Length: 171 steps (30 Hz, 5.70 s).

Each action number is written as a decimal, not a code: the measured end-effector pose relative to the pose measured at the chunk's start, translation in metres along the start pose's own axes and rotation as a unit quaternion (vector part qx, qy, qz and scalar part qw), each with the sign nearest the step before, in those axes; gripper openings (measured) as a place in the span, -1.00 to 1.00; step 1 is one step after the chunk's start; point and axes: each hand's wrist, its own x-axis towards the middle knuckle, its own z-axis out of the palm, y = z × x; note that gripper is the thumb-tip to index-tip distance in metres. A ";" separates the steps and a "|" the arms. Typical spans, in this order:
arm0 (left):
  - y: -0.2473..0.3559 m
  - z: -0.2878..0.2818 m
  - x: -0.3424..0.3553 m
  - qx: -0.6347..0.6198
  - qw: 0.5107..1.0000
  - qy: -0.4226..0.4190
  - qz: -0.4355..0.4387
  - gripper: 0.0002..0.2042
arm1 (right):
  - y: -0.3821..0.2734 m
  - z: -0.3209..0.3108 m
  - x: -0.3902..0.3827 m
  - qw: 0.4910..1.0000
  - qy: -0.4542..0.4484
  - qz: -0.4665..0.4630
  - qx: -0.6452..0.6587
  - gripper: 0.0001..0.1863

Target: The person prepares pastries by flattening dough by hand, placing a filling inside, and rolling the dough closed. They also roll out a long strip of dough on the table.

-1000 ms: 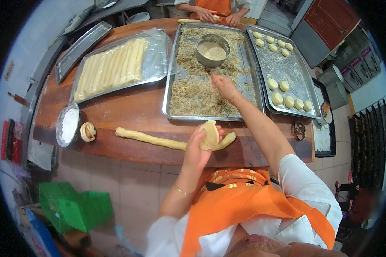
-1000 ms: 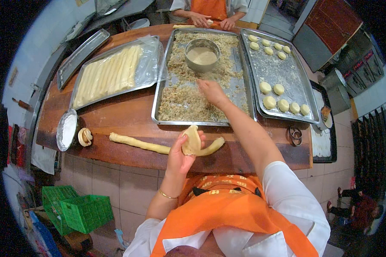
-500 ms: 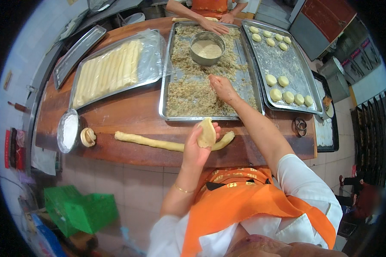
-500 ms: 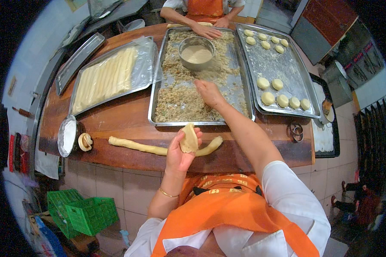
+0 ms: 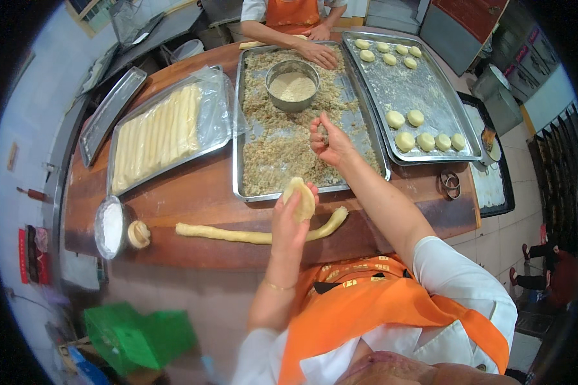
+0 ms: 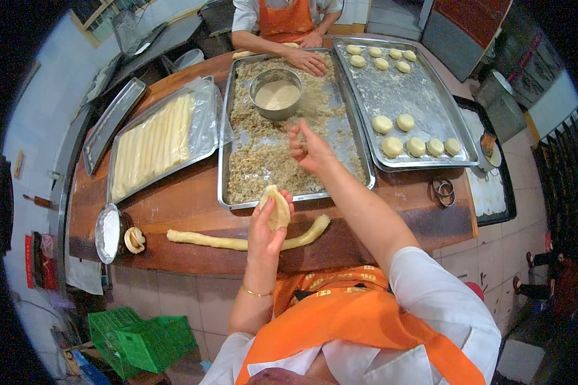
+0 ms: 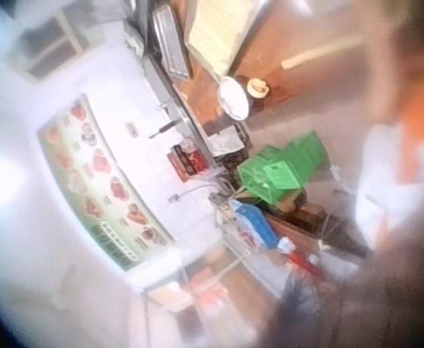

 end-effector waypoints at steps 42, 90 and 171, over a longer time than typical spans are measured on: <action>-0.027 0.036 0.095 0.164 0.975 0.047 0.138 -0.73 | 0.020 0.005 -0.069 0.643 -0.074 -0.481 -0.592 -0.77; -0.019 0.077 0.097 -0.053 0.993 -0.067 0.077 -0.71 | -0.012 0.021 -0.077 0.955 -0.129 -0.143 -0.227 -0.49; -0.060 0.075 -0.042 0.047 0.983 -0.157 0.080 -0.56 | -0.010 0.047 -0.210 0.691 -0.152 -0.395 -0.585 -0.38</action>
